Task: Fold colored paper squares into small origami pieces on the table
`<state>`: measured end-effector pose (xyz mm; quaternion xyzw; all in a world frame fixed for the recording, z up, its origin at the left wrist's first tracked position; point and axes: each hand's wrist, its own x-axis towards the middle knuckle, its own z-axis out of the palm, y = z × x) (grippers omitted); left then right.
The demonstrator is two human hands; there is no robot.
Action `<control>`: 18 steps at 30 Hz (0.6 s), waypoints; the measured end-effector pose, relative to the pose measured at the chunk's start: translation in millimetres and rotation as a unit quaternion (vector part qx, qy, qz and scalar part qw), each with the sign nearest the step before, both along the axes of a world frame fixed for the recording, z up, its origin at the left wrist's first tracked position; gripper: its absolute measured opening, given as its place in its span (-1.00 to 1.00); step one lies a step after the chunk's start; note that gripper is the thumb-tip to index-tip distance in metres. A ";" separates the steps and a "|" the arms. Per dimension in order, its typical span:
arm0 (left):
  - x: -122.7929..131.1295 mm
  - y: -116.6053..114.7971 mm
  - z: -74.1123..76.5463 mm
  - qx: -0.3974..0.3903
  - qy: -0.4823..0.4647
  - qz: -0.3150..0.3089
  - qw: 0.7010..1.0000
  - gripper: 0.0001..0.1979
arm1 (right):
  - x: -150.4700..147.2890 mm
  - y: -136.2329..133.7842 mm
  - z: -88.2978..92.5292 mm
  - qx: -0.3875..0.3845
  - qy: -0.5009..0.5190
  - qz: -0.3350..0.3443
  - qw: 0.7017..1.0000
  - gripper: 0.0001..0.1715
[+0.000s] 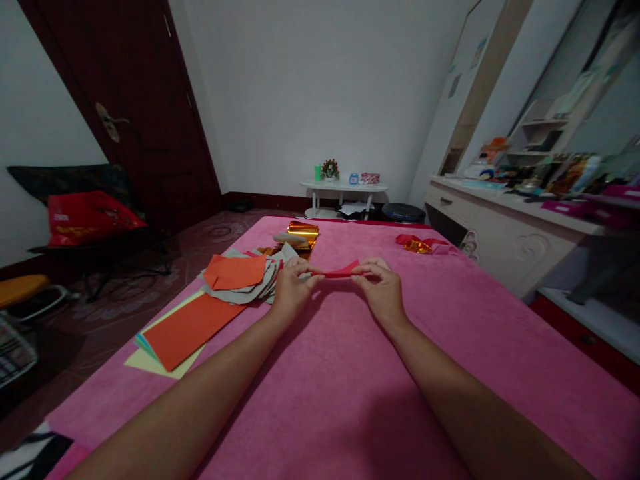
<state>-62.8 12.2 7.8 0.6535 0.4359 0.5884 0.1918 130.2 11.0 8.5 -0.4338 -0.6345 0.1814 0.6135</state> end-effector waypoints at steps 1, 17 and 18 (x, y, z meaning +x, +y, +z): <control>-0.1 0.1 0.2 0.013 0.000 0.001 1.000 -0.96 | 0.4 -0.4 0.9 0.011 -0.011 -0.010 1.000 -0.94; 15.4 -14.1 3.6 -0.079 0.024 -0.098 0.992 -0.79 | -10.9 -12.3 7.2 -0.004 -0.181 0.068 0.981 -0.80; 14.5 -13.4 3.9 -0.080 0.025 -0.093 0.992 -0.77 | -9.5 -12.0 8.5 -0.007 -0.190 0.066 0.980 -0.78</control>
